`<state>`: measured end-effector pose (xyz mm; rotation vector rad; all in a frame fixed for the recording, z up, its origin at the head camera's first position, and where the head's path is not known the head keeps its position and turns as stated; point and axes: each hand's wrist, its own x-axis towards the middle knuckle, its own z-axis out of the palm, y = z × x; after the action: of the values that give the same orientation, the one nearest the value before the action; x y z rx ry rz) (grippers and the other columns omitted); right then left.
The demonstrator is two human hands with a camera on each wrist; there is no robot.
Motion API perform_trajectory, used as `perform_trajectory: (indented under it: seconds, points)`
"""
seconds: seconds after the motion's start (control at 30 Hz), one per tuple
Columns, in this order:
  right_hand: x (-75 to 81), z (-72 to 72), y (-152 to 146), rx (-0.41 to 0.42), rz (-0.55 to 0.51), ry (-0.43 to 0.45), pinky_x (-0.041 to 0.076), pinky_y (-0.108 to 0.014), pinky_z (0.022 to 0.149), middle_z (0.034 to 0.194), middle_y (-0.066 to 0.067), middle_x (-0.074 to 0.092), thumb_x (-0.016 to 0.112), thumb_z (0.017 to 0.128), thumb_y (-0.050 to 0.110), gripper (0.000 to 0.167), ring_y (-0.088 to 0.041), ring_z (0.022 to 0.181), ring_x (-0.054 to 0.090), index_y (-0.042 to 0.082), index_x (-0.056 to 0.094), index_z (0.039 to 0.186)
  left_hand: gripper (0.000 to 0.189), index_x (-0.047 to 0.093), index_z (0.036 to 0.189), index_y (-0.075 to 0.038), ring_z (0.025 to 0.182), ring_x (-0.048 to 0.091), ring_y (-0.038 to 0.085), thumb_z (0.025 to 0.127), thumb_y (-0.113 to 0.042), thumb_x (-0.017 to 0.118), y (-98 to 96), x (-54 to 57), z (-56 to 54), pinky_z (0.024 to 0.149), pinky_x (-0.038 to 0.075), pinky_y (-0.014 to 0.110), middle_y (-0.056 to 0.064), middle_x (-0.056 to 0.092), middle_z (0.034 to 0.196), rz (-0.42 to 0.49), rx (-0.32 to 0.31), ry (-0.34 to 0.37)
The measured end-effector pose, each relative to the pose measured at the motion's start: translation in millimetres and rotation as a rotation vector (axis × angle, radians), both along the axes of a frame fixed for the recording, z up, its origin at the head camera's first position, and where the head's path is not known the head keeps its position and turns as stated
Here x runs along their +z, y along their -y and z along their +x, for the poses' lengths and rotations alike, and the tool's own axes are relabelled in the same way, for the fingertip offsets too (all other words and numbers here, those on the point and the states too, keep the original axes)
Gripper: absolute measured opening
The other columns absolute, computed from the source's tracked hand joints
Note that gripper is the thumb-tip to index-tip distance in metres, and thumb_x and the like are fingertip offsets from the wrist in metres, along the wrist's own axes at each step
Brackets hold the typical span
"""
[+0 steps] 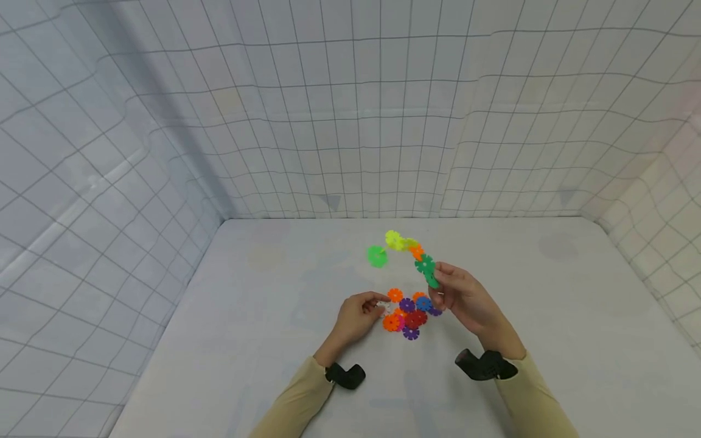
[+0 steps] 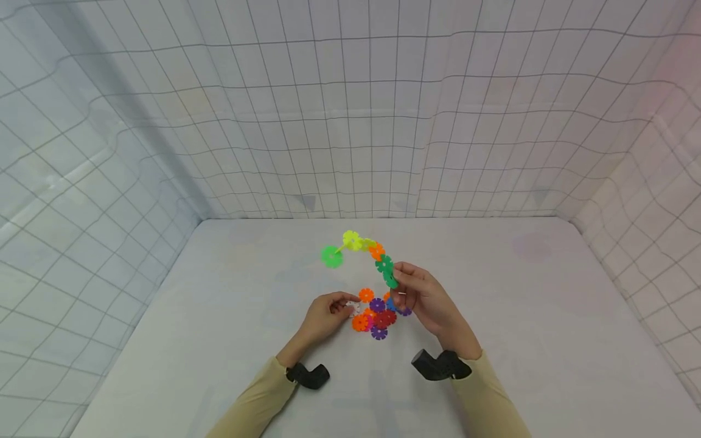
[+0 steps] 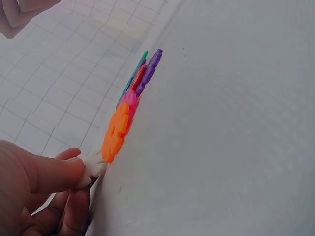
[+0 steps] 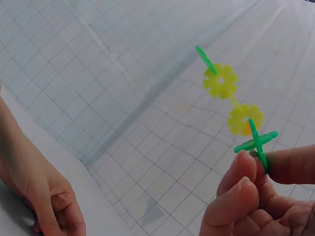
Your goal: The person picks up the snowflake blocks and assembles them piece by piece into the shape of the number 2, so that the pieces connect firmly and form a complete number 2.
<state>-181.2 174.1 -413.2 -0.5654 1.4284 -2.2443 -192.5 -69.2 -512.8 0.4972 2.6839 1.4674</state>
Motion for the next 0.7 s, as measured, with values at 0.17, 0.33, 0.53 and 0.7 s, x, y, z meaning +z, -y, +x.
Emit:
perform_trajectory:
  seconds: [0.17,0.33,0.53,0.7]
  points:
    - [-0.1,0.5,1.7,-0.117,0.131,-0.076,0.044,-0.021,0.058,0.075,-0.002,0.053,0.041,0.103,0.016,0.017,-0.012,0.062,0.050,0.007,0.055,0.100,0.019,0.072,0.107,-0.010,0.065,0.051,0.010,0.089,-0.010,0.065,0.4,1.4,-1.3,0.062,0.044,0.024,-0.004,0.059,0.079,0.056,0.010,-0.010]
    - [-2.4,-0.7,3.2,-0.196,0.212,-0.112,0.045,-0.022,0.056,0.075,-0.003,0.053,0.045,0.102,0.019,0.017,-0.014,0.061,0.049,0.003,0.052,0.102,0.017,0.073,0.104,-0.007,0.068,0.057,0.010,0.087,-0.011,0.068,0.2,-0.2,-1.4,0.064,0.048,0.024,-0.001,0.064,0.081,0.089,0.036,-0.027]
    - [-5.2,-1.4,5.8,-0.254,0.279,-0.115,0.046,-0.025,0.058,0.076,-0.005,0.052,0.049,0.101,0.021,0.024,-0.015,0.060,0.049,-0.002,0.050,0.104,0.018,0.072,0.100,-0.004,0.068,0.064,0.012,0.085,-0.013,0.072,-1.8,-2.2,-0.3,0.067,0.053,0.026,0.003,0.067,0.082,0.198,0.088,0.026]
    - [-6.6,-1.4,7.7,-0.280,0.301,-0.125,0.046,-0.024,0.057,0.078,-0.006,0.053,0.051,0.100,0.021,0.028,-0.015,0.061,0.049,-0.006,0.049,0.105,0.021,0.069,0.097,0.000,0.070,0.066,0.014,0.084,-0.015,0.074,-6.7,1.6,3.0,0.068,0.053,0.025,0.006,0.067,0.083,0.330,0.107,0.028]
